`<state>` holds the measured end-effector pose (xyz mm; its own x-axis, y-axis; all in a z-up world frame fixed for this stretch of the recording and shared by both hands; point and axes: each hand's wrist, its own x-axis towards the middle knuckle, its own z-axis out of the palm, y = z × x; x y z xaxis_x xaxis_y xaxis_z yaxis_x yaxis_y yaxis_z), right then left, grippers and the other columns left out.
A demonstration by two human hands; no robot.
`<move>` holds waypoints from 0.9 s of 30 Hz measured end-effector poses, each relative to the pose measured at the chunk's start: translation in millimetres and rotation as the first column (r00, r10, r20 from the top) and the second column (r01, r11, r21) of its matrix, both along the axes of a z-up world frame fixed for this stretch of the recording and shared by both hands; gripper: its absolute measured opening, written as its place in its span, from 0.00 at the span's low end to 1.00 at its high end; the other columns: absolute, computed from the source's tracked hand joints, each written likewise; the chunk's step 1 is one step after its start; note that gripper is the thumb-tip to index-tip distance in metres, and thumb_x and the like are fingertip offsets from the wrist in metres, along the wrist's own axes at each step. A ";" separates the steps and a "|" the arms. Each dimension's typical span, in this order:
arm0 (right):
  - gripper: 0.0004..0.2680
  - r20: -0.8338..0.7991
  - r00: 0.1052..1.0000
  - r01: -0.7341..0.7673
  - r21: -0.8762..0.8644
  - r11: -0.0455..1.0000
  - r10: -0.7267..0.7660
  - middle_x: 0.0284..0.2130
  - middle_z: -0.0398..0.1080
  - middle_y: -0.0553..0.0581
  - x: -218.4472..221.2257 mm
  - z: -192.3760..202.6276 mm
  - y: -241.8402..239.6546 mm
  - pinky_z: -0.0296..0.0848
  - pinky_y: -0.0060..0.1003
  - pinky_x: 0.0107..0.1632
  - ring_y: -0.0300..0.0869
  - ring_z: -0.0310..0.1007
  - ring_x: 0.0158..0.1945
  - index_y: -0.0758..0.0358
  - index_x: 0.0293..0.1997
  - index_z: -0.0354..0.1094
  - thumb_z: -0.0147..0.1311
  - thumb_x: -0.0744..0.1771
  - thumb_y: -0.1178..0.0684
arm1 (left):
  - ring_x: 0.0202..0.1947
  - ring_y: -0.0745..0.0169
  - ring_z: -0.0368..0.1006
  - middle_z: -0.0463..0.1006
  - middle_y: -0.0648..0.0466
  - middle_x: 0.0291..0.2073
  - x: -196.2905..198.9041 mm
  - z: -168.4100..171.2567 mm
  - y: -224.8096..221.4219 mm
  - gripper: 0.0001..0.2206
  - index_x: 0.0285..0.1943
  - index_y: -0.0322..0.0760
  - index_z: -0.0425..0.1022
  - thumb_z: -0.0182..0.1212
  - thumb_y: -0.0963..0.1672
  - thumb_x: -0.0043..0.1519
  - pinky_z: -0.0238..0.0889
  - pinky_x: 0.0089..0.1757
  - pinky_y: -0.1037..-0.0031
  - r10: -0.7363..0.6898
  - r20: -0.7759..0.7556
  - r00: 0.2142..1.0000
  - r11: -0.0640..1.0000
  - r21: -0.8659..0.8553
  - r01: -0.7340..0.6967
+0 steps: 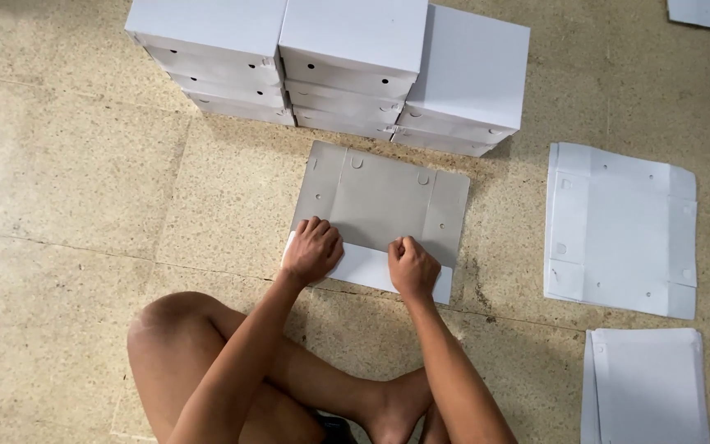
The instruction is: Assembling a cardboard box by folding along creases and tucking flaps into place.
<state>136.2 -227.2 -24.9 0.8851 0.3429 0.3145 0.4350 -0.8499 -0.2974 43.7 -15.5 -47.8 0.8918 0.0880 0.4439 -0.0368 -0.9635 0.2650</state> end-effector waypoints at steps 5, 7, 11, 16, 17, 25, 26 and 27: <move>0.13 0.095 0.995 -0.019 -0.071 0.997 0.026 0.10 0.63 0.49 0.5 -7.0 4.6 0.69 0.37 0.23 0.44 0.70 0.15 0.50 0.19 0.57 0.49 0.67 0.49 | 0.45 0.51 0.66 0.68 0.50 0.38 -0.9 29.8 -1.0 0.10 0.44 0.41 0.68 0.48 0.49 0.64 0.56 0.48 0.65 0.017 -0.176 0.984 0.999 0.045 -0.009; 0.13 0.121 0.992 -0.026 -0.089 0.996 0.036 0.10 0.63 0.48 0.2 -8.1 4.6 0.70 0.37 0.23 0.43 0.70 0.15 0.50 0.19 0.57 0.48 0.68 0.50 | 0.50 0.50 0.66 0.69 0.48 0.47 -1.3 44.9 -3.2 0.15 0.54 0.42 0.67 0.46 0.50 0.64 0.56 0.53 0.64 0.026 -0.175 0.984 0.997 0.074 -0.013; 0.11 -0.083 0.996 -0.058 -0.160 0.985 0.046 0.18 0.71 0.52 -1.9 -5.1 2.3 0.74 0.40 0.29 0.45 0.76 0.24 0.54 0.29 0.64 0.43 0.70 0.47 | 0.77 0.47 0.42 0.50 0.48 0.77 -2.5 51.5 -9.0 0.25 0.77 0.52 0.54 0.32 0.48 0.68 0.28 0.70 0.53 -0.025 -0.462 0.887 0.999 -0.037 0.009; 0.06 -0.275 0.955 -0.110 0.012 0.994 0.109 0.30 0.72 0.58 -18.7 66.1 23.1 0.75 0.46 0.41 0.53 0.77 0.38 0.60 0.41 0.68 0.46 0.69 0.52 | 0.78 0.49 0.38 0.46 0.50 0.78 -2.6 56.1 -9.8 0.26 0.78 0.54 0.51 0.31 0.47 0.68 0.24 0.70 0.53 -0.003 -0.516 0.857 0.999 -0.034 -0.016; 0.10 -0.246 0.957 -0.148 0.048 0.988 0.155 0.49 0.62 0.67 -30.2 85.8 30.7 0.62 0.52 0.56 0.60 0.63 0.54 0.65 0.55 0.61 0.43 0.70 0.54 | 0.78 0.49 0.38 0.46 0.50 0.78 -2.9 58.0 -8.9 0.26 0.79 0.54 0.51 0.32 0.47 0.68 0.25 0.70 0.53 -0.006 -0.515 0.857 0.999 -0.032 -0.012; 0.23 -0.416 0.862 -0.359 -0.093 0.929 0.292 0.74 0.40 0.69 -49.8 75.9 36.2 0.33 0.59 0.73 0.60 0.38 0.76 0.58 0.76 0.44 0.38 0.71 0.44 | 0.77 0.51 0.41 0.47 0.52 0.78 0.9 41.0 -5.7 0.27 0.78 0.56 0.50 0.34 0.50 0.66 0.29 0.69 0.49 -0.023 -0.481 0.876 1.000 -0.008 0.021; 0.23 -0.416 0.864 -0.353 -0.101 0.930 0.283 0.74 0.41 0.69 -52.1 77.7 35.6 0.34 0.59 0.73 0.60 0.39 0.76 0.57 0.76 0.45 0.38 0.70 0.44 | 0.77 0.50 0.43 0.49 0.52 0.77 -1.6 42.7 -8.4 0.27 0.78 0.56 0.50 0.35 0.50 0.66 0.32 0.69 0.49 -0.002 -0.482 0.876 0.999 0.043 0.025; 0.23 -0.407 0.869 -0.351 -0.105 0.931 0.282 0.74 0.42 0.69 -49.6 80.5 38.8 0.35 0.59 0.73 0.59 0.40 0.76 0.57 0.76 0.46 0.39 0.70 0.44 | 0.76 0.50 0.45 0.50 0.52 0.77 0.6 46.2 -7.1 0.27 0.78 0.56 0.50 0.37 0.49 0.66 0.34 0.69 0.48 0.028 -0.473 0.881 0.994 0.103 0.024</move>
